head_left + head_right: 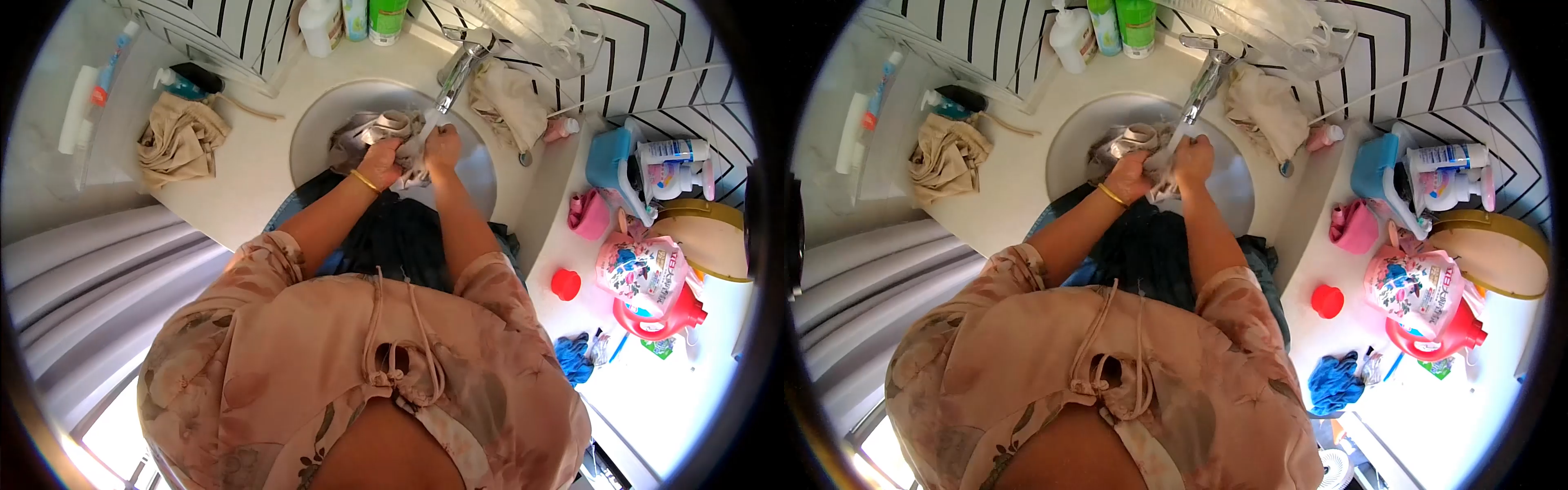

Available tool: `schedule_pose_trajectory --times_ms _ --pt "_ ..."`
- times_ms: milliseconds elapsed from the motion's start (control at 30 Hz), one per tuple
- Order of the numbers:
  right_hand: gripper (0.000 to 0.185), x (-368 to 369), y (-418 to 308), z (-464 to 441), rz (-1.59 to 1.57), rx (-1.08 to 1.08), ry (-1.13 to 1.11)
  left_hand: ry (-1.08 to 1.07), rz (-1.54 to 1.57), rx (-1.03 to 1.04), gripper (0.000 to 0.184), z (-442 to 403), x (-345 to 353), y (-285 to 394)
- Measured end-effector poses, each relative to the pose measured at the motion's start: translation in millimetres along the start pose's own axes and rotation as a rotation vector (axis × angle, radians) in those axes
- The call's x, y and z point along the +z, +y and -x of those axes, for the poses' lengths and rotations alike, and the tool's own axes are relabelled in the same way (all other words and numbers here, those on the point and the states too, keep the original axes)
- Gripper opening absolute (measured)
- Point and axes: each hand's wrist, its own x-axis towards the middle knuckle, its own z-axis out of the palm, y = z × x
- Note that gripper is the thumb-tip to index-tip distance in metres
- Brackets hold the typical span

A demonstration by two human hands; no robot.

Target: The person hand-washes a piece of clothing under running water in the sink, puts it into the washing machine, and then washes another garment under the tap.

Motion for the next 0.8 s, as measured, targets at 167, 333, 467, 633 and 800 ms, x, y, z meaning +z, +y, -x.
schedule_pose_trajectory --times_ms 167,333,467,633,800 --pt "0.02 20.9 7.6 53.3 0.046 -0.733 0.207 -0.004 0.087 0.03 0.023 9.9 -2.9 24.2" --pt "0.025 28.2 -2.1 47.5 0.239 -0.496 0.237 -0.308 0.408 -0.092 0.024 -13.8 -26.3 -8.7" --pt "0.029 0.8 18.0 -11.3 0.114 -0.27 0.164 -0.015 0.322 -0.15 0.021 -9.1 8.4 -0.8" --pt "0.026 11.2 0.8 75.9 0.09 -0.822 0.137 -0.136 0.37 -0.288 0.024 -4.2 -8.2 19.4" --pt "0.025 5.5 32.2 8.2 0.323 -0.389 -0.081 -0.182 0.29 -0.124 0.026 -11.1 -11.0 -0.5"
